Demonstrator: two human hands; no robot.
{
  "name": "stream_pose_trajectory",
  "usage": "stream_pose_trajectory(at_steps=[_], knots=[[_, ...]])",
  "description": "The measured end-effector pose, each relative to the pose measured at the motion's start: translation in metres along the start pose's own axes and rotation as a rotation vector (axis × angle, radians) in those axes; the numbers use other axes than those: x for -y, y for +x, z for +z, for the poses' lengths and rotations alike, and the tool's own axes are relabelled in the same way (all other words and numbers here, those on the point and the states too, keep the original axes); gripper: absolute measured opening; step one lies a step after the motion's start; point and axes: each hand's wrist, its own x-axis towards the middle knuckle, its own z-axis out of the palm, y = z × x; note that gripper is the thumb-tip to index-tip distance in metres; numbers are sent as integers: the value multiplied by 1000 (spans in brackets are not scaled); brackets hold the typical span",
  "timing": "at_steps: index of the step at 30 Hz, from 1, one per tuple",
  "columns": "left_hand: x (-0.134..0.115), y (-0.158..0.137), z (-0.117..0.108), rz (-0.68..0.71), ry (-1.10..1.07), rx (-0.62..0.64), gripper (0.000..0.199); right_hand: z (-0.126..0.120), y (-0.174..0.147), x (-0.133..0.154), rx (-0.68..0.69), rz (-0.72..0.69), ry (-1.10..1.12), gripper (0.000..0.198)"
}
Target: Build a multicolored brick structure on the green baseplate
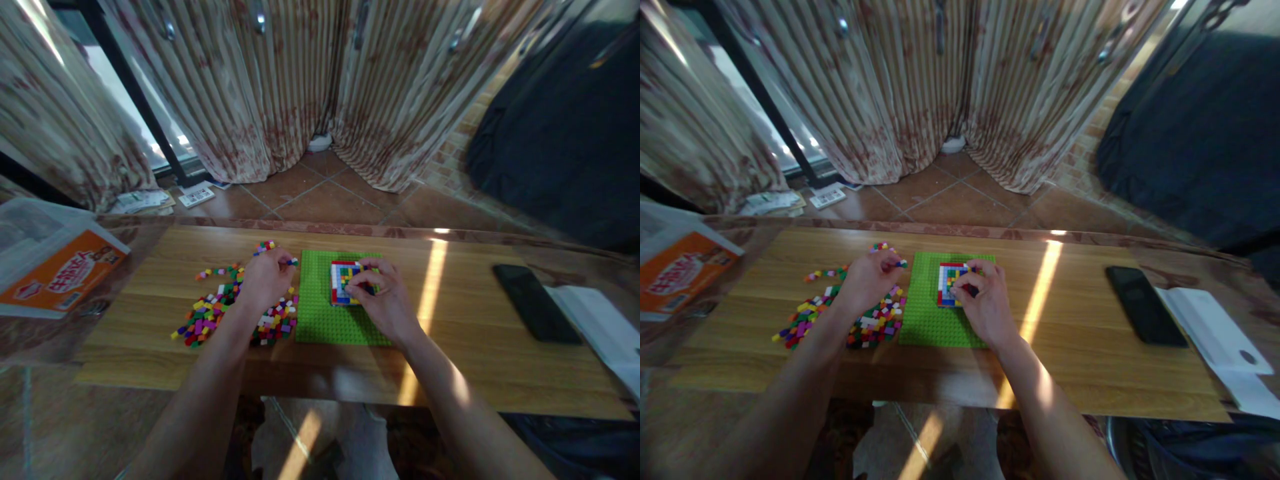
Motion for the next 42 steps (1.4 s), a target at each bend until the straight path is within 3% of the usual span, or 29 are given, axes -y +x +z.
stream_pose_trajectory(at_steps=[11,15,26,35,42], knots=[[-16,-8,14,166,-424,55,11,-2,-2,5,-33,-35,-22,1],[-26,-13,19,204,-589,69,9,-5,-1,15,-108,-70,14,11],[-52,-24,30,107,-950,104,12,3,-2,27,-69,-69,111,14],[-53,-23,33,138,-982,101,8,3,-2,28,-122,-5,158,11],[-54,-24,40,25,-1030,128,12,2,-3,27,-156,-107,23,11]])
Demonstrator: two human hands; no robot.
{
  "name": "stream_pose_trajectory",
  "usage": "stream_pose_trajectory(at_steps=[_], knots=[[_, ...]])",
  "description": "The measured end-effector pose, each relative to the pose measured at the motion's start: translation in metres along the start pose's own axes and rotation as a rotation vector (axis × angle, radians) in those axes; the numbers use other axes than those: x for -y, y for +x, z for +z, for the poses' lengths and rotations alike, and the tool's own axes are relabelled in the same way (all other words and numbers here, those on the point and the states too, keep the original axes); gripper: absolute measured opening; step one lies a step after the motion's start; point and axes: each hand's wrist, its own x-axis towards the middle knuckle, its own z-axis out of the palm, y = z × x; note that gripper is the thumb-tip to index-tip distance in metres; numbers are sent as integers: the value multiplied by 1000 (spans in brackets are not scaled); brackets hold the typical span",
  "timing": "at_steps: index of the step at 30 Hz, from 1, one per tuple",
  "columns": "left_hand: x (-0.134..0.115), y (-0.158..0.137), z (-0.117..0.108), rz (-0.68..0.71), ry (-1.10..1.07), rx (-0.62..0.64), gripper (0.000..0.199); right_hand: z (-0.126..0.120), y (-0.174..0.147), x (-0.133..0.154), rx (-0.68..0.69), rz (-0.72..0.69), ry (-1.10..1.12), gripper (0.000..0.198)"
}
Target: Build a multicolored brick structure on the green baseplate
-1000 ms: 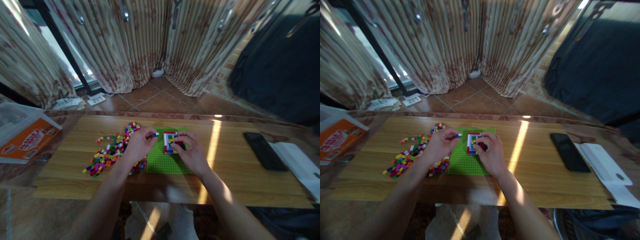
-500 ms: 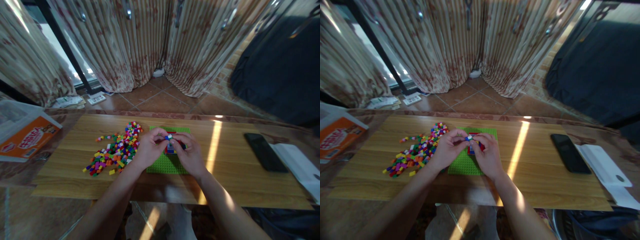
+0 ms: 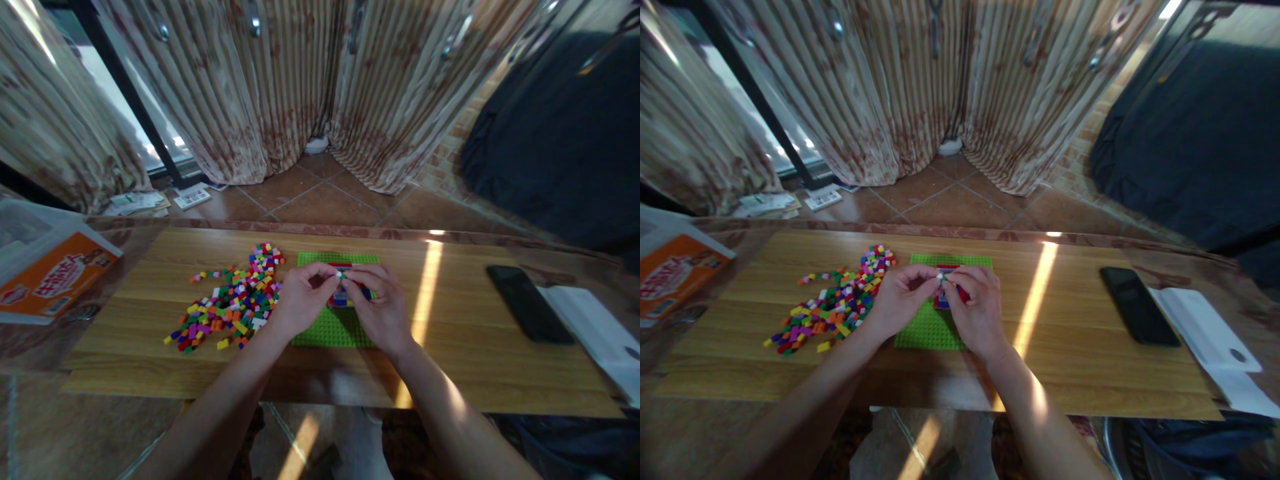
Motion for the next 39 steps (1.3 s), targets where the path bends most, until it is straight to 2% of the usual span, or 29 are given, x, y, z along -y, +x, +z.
stream_pose_trajectory(at_steps=[3,7,10,17,25,34,39], knots=[[0,1,0,-43,-28,-23,13,-3,1,-4,2,-39,-41,10],[1,4,-6,-62,15,-75,12,-12,6,-18,-16,-20,36,10],[3,7,-10,-52,12,-109,12,-19,8,-27,46,-11,67,12],[8,9,-12,-42,36,-85,9,-27,7,-33,221,-51,22,10],[10,9,-12,-31,85,-59,8,-25,6,-36,248,-85,-11,9],[8,9,-13,-5,157,-41,9,-18,5,-31,200,93,-30,7],[8,7,-12,3,237,-41,10,-16,5,-28,198,102,-43,9]])
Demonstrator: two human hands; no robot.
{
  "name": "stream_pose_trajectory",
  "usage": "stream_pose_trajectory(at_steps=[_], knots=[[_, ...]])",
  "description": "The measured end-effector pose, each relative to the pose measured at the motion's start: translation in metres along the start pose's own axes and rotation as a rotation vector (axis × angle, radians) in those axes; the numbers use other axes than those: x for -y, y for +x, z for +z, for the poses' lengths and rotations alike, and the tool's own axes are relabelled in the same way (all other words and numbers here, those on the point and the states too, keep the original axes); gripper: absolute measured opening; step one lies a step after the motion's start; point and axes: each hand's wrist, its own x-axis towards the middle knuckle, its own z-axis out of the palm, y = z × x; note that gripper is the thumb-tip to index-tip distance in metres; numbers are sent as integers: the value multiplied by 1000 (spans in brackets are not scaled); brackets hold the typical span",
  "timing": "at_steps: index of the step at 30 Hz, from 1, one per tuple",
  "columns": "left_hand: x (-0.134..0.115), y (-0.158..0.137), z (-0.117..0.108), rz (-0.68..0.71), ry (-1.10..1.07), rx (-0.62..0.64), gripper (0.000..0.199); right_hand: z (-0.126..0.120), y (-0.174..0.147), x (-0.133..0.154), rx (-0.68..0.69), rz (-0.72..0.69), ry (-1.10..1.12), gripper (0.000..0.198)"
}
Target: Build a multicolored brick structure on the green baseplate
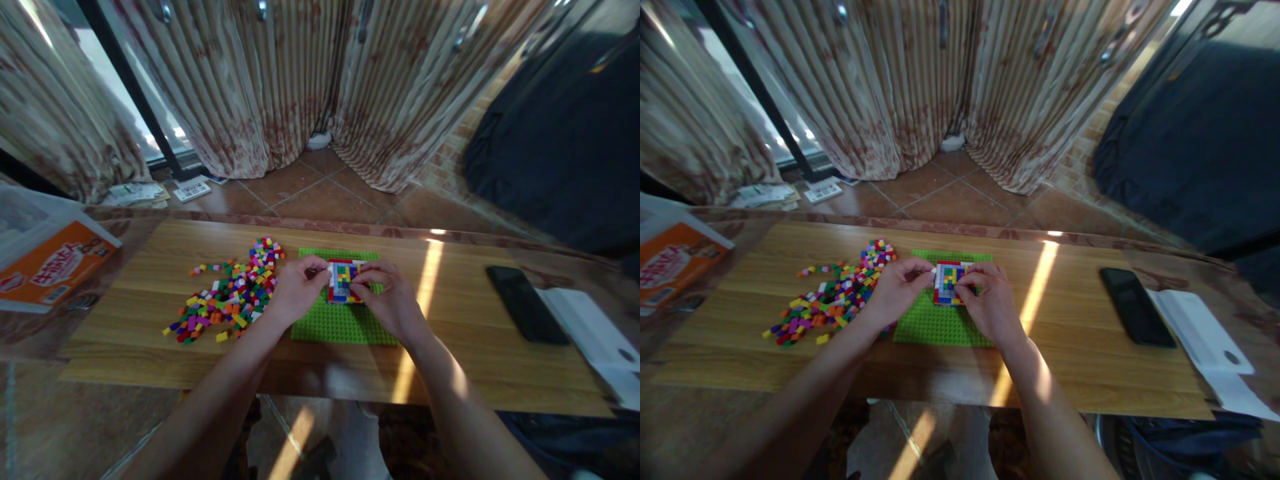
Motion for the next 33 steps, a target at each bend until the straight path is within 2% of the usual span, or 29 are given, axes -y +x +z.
stream_pose_trajectory(at_steps=[9,19,33], knots=[[5,0,3,-9,46,6,10,0,0,0,4,-34,-8,12],[2,-1,3,17,89,-3,10,6,0,3,-30,-9,38,13],[2,-2,5,-8,51,-28,12,5,-2,2,-5,-14,35,12]])
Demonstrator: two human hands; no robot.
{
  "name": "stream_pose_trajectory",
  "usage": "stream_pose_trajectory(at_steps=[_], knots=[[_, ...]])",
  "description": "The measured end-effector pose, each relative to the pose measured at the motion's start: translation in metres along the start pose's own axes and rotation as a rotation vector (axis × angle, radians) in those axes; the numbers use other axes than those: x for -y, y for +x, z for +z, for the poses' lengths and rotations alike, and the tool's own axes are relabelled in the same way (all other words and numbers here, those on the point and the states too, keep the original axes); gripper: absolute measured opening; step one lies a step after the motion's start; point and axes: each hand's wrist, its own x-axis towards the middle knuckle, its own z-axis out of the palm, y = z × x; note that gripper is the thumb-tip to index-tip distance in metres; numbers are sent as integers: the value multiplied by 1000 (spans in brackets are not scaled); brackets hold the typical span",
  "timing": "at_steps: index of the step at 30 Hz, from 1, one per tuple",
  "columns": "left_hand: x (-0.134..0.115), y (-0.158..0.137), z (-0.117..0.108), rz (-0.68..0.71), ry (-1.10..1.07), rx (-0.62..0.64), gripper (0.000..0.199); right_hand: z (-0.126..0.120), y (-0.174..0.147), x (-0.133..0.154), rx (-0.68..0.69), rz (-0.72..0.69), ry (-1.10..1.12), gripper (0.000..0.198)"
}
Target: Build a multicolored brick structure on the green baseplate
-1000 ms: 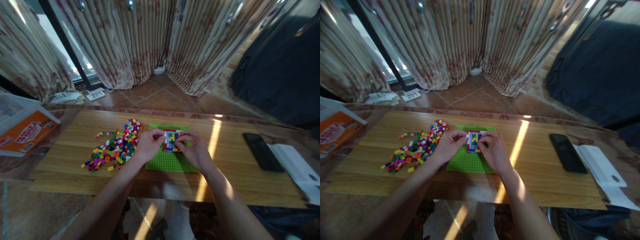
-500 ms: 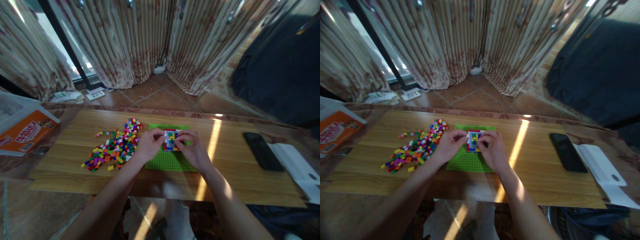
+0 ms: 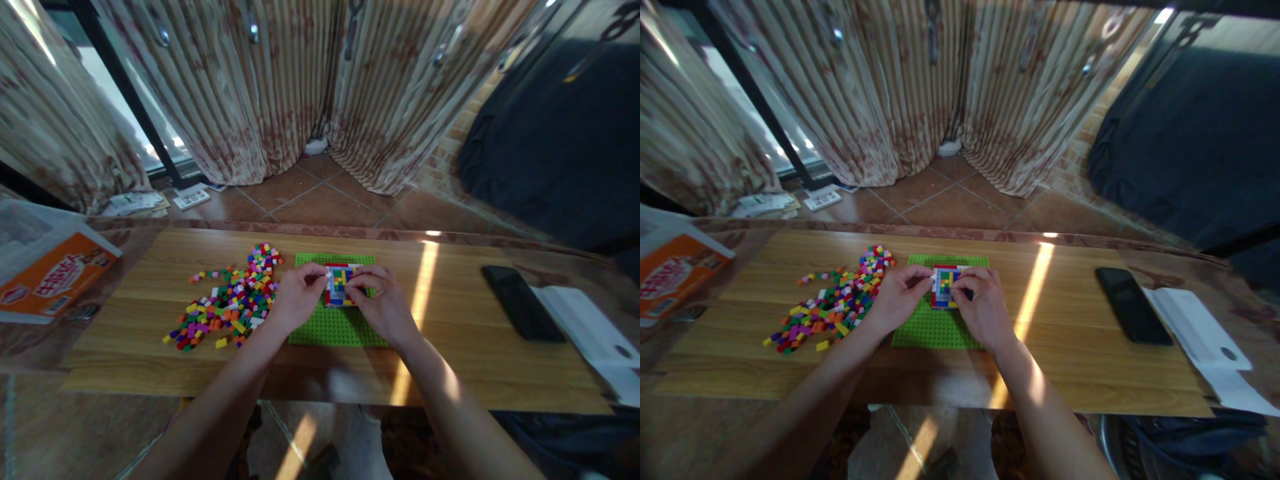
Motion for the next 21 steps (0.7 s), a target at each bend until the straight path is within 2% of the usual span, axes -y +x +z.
stream_pose_trajectory(at_steps=[6,10,16,21], knots=[[-5,-2,1,47,-79,38,14,-1,0,1,-63,45,68,13],[-9,-6,5,102,-122,69,16,3,0,11,-61,-4,65,18],[-9,-9,8,125,-80,50,18,10,-2,20,-83,-48,81,16],[-7,-11,9,115,-7,14,18,11,-3,22,-109,-96,5,16]])
